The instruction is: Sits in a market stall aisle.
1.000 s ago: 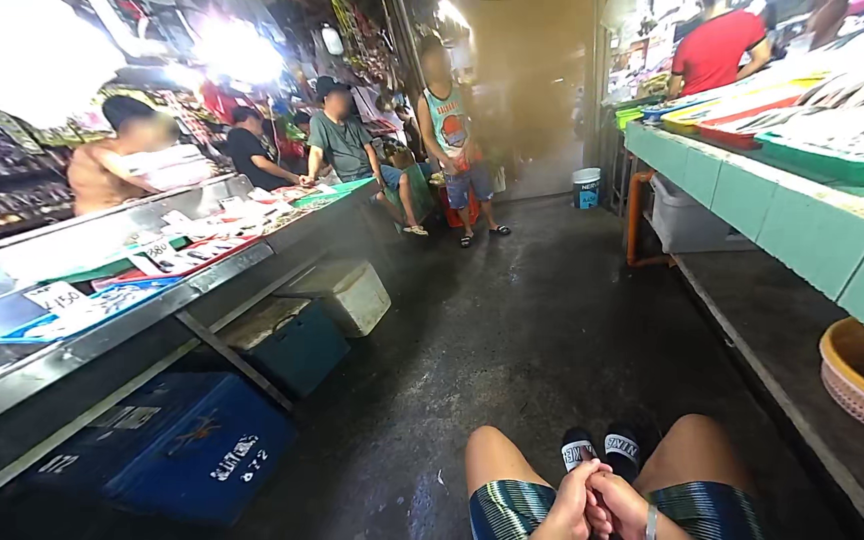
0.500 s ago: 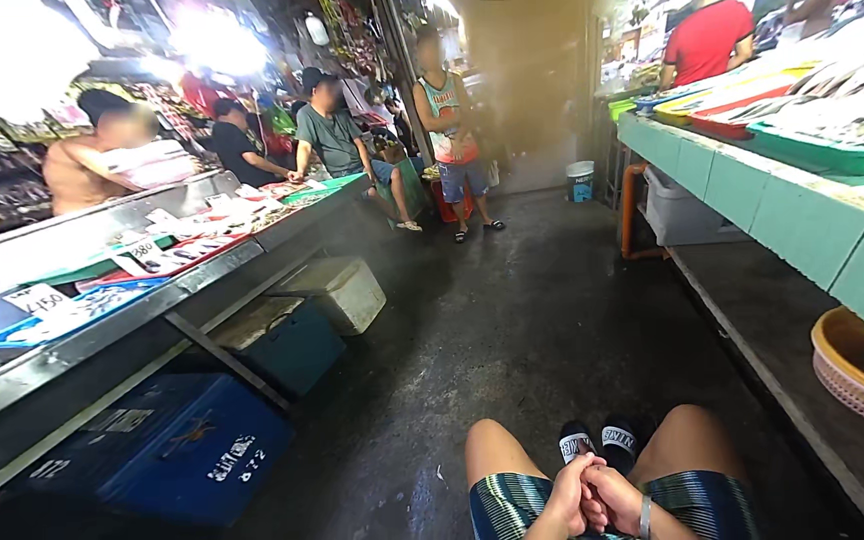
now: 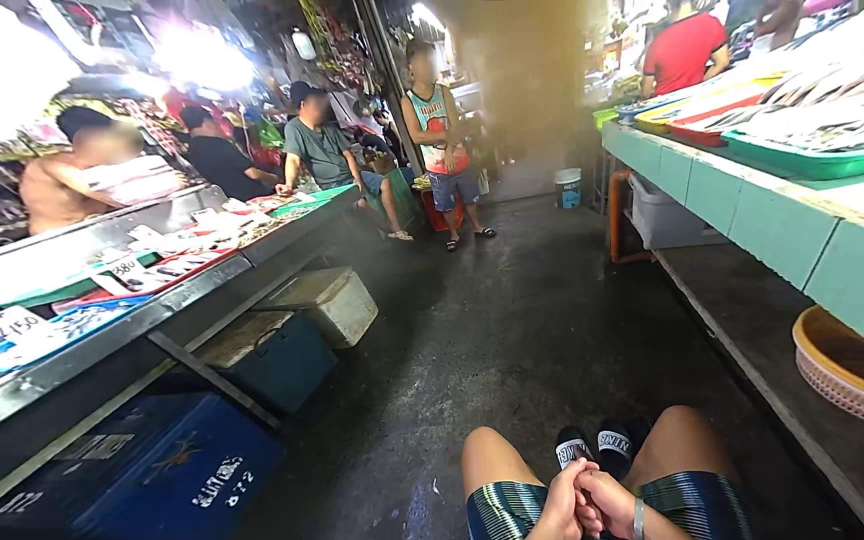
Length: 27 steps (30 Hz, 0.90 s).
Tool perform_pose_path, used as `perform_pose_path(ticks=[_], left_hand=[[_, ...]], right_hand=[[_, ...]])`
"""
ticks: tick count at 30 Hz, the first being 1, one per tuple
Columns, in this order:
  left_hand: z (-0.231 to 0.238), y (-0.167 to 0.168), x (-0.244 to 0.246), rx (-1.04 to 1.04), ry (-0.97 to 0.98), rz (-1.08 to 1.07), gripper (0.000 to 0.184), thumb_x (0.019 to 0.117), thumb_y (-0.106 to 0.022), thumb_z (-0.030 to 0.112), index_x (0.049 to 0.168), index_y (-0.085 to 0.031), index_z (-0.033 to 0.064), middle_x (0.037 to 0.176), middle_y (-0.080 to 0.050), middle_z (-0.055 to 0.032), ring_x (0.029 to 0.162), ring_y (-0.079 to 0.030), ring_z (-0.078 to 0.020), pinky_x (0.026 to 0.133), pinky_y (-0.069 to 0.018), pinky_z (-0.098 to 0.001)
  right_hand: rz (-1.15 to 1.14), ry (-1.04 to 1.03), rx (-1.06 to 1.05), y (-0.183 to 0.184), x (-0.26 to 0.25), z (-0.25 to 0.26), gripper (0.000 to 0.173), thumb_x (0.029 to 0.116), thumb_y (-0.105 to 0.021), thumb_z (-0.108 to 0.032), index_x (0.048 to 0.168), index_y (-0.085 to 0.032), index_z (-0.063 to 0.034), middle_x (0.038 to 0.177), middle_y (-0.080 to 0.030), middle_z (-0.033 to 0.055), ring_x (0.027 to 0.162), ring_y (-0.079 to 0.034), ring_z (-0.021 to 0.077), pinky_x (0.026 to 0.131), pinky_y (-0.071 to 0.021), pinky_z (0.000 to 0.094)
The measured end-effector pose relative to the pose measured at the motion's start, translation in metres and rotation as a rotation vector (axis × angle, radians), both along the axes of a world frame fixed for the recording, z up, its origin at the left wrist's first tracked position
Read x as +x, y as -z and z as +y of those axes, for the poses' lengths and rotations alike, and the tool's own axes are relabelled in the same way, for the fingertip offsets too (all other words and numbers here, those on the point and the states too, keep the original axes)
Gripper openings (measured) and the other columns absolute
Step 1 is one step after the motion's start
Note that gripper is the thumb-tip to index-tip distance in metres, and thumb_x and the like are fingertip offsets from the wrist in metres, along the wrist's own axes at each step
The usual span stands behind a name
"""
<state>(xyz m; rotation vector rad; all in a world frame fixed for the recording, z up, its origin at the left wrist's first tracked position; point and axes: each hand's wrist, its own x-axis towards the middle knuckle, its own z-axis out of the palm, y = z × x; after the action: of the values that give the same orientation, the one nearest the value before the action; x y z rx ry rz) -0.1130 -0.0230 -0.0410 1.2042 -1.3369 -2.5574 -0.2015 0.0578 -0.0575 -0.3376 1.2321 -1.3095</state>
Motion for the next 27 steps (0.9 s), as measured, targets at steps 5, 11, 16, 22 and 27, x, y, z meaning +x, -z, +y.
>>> perform_pose_path(ticks=[5,11,16,22,27], left_hand=[[0.0001,0.0044,-0.0066,-0.017,0.031,-0.028,0.042,0.1051,-0.044,0.052,0.108,-0.067,0.0166,0.054,-0.045,-0.0022,0.04,-0.046,-0.0172,0.04,-0.0467,-0.0348],[-0.0009,0.0033,-0.0002,-0.015,0.006,-0.015,0.044,0.1054,-0.043,0.053,0.109,-0.068,0.0167,0.055,-0.046,-0.0024,0.04,-0.046,-0.0171,0.04,-0.0465,-0.0344],[-0.0007,0.0076,-0.0073,-0.017,0.023,0.005,0.043,0.1056,-0.043,0.051,0.108,-0.068,0.0164,0.055,-0.047,-0.0027,0.041,-0.047,-0.0169,0.041,-0.0466,-0.034],[-0.0005,0.007,-0.0031,-0.005,0.023,0.002,0.044,0.1054,-0.043,0.053,0.11,-0.067,0.0157,0.054,-0.046,-0.0035,0.04,-0.047,-0.0181,0.04,-0.0472,-0.0358],[-0.0017,0.0079,-0.006,-0.01,0.028,-0.002,0.044,0.1056,-0.042,0.052,0.111,-0.068,0.0168,0.055,-0.047,-0.0031,0.04,-0.047,-0.0176,0.041,-0.047,-0.035]], right_hand=[[-0.01,0.024,-0.018,0.0013,-0.0029,0.0044,0.037,0.1048,-0.036,-0.024,0.071,-0.048,-0.0137,0.052,-0.043,-0.0001,0.041,-0.042,0.0136,0.042,-0.0406,0.0319],[-0.013,-0.011,-0.019,0.0019,0.0002,0.0003,0.037,0.1049,-0.036,-0.024,0.071,-0.048,-0.0142,0.052,-0.042,-0.0004,0.041,-0.042,0.0133,0.042,-0.0408,0.0314],[-0.028,0.017,-0.032,0.0071,-0.006,0.0026,0.038,0.1047,-0.034,-0.024,0.071,-0.049,-0.0139,0.052,-0.044,-0.0003,0.041,-0.043,0.0128,0.041,-0.0405,0.0307],[-0.014,-0.001,-0.027,0.0036,-0.0023,0.0026,0.036,0.1036,-0.037,-0.023,0.07,-0.047,-0.0142,0.052,-0.042,-0.0003,0.041,-0.042,0.0134,0.041,-0.0398,0.0314],[-0.025,0.013,-0.023,0.0,-0.0028,0.0029,0.038,0.1046,-0.035,-0.023,0.07,-0.048,-0.0141,0.052,-0.042,-0.0003,0.04,-0.042,0.0129,0.041,-0.0399,0.0309]])
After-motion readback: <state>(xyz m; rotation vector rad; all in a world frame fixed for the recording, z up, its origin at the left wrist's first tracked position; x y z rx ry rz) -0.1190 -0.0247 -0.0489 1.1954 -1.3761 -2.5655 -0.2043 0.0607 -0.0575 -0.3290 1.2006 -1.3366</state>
